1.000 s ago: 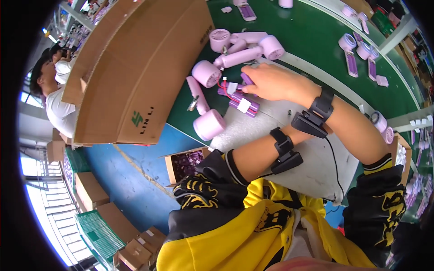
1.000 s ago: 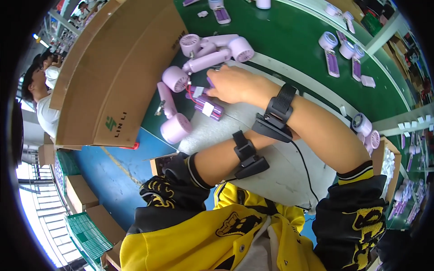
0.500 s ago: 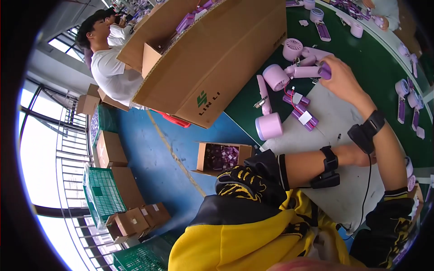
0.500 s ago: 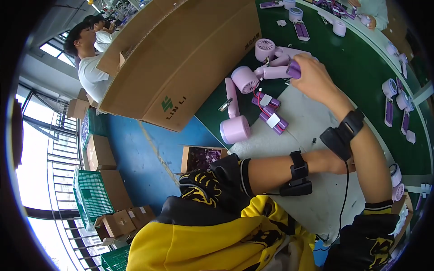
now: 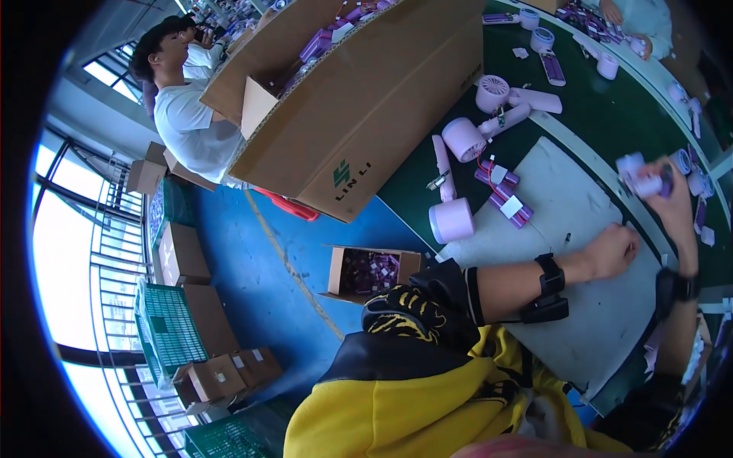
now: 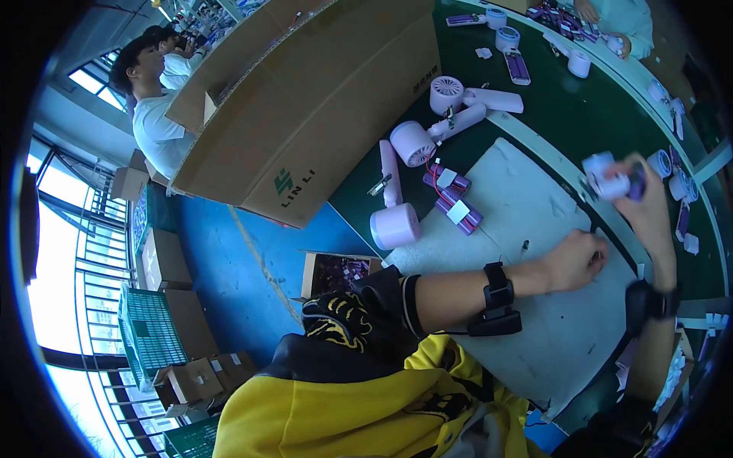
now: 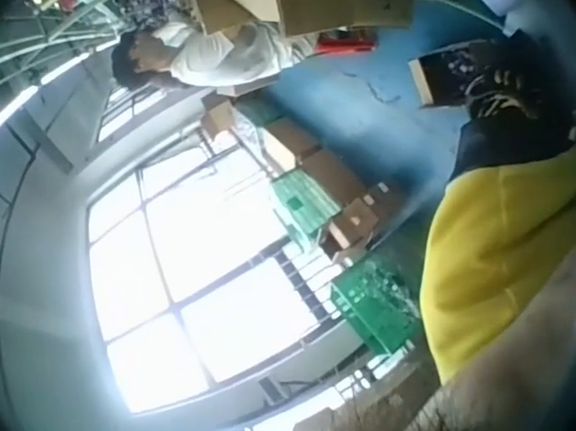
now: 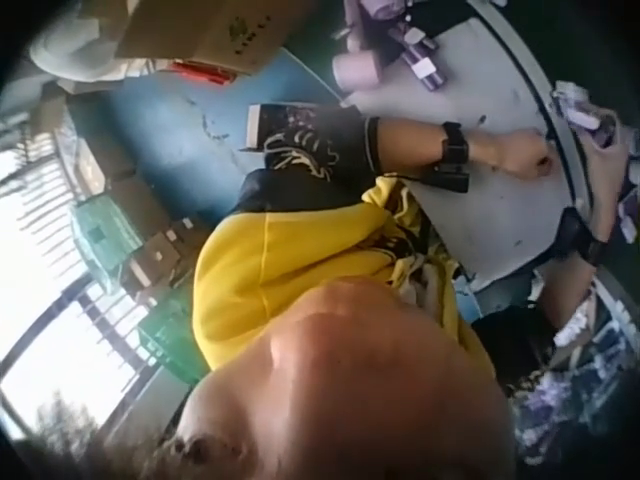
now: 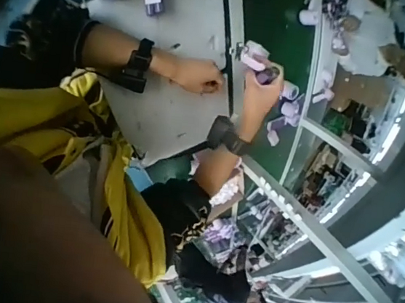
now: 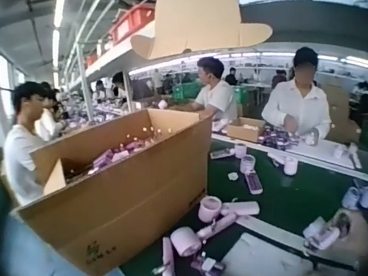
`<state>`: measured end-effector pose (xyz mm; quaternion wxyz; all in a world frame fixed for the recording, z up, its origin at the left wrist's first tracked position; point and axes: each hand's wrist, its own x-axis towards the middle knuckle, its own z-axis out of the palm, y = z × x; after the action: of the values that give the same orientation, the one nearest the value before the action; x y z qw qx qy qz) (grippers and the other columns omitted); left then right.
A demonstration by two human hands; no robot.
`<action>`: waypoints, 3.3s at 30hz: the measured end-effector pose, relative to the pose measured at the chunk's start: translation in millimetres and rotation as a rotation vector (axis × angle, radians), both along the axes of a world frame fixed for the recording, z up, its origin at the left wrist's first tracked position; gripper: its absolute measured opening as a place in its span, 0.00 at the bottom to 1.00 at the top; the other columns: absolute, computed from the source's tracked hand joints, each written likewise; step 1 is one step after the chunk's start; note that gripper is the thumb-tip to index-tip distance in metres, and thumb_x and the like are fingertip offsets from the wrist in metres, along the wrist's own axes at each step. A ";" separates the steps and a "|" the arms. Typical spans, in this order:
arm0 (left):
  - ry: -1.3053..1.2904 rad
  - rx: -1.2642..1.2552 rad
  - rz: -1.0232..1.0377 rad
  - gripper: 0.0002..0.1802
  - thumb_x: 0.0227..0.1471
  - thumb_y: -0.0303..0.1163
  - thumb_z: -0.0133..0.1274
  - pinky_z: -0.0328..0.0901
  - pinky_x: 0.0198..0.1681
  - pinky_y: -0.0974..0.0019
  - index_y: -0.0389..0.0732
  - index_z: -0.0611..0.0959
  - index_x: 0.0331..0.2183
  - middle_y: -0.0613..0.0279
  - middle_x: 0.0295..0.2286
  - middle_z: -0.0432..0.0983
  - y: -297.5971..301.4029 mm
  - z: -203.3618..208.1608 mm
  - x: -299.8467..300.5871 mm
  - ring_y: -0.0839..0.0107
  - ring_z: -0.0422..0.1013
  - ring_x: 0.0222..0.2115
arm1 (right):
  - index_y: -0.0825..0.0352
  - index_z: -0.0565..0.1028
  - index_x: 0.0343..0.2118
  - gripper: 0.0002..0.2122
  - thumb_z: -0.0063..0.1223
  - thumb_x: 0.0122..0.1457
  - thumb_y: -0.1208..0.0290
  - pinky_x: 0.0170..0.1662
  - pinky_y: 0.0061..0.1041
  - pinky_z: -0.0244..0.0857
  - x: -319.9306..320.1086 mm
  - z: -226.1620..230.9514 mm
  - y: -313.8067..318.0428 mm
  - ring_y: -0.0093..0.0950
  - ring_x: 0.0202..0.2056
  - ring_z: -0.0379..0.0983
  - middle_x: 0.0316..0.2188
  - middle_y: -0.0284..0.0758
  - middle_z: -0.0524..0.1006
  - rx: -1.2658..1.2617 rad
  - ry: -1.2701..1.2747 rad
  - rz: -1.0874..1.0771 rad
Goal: The person assembles a handheld fan by connecting a circuit board to a battery pack and placing them into the fan housing. They then press the components into place and set the completed assembly aside.
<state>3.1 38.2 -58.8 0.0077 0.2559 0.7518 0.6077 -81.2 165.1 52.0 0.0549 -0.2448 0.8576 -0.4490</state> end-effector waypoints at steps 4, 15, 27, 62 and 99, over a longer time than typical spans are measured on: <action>-0.417 0.169 0.114 0.10 0.49 0.32 0.55 0.69 0.33 0.58 0.38 0.77 0.34 0.51 0.25 0.76 -0.8 15.7 -1.5 0.56 0.75 0.28 | 0.65 0.63 0.29 0.15 0.58 0.41 0.82 0.46 0.24 0.62 85.1 -1.0 50.2 0.22 0.39 0.69 0.36 0.34 0.74 -0.039 -0.099 -0.129; -0.020 0.083 -0.282 0.24 0.45 0.26 0.60 0.69 0.30 0.61 0.41 0.70 0.45 0.55 0.23 0.74 -23.5 35.5 24.8 0.61 0.75 0.24 | 0.70 0.64 0.26 0.12 0.50 0.39 0.89 0.41 0.26 0.65 186.8 -39.9 55.0 0.35 0.34 0.73 0.34 0.42 0.76 0.140 -0.103 -0.190; -0.078 -0.121 -0.294 0.26 0.42 0.25 0.61 0.68 0.29 0.60 0.41 0.72 0.46 0.52 0.24 0.76 -32.4 45.2 27.4 0.54 0.74 0.24 | 0.71 0.69 0.32 0.17 0.48 0.59 0.57 0.38 0.29 0.64 194.2 -56.2 92.3 0.37 0.34 0.71 0.33 0.47 0.72 0.106 0.612 -0.310; -0.131 -0.285 -0.435 0.08 0.44 0.22 0.59 0.66 0.29 0.67 0.38 0.78 0.30 0.60 0.25 0.76 -66.0 59.1 16.5 0.68 0.72 0.24 | 0.65 0.62 0.44 0.24 0.62 0.46 0.85 0.46 0.20 0.64 209.0 -79.0 18.7 0.21 0.42 0.70 0.39 0.34 0.72 -0.593 0.024 -0.682; -0.004 -0.153 -0.510 0.14 0.37 0.20 0.61 0.68 0.33 0.64 0.41 0.82 0.31 0.60 0.27 0.75 -49.6 47.7 21.7 0.61 0.73 0.28 | 0.70 0.67 0.25 0.12 0.57 0.39 0.89 0.31 0.32 0.63 199.6 -65.4 7.1 0.39 0.30 0.68 0.25 0.40 0.70 0.027 0.307 -0.390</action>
<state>24.9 -11.4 -11.2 0.1815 0.4347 0.7067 0.5279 118.5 172.2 -13.4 -0.1603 -0.1393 0.8929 -0.3970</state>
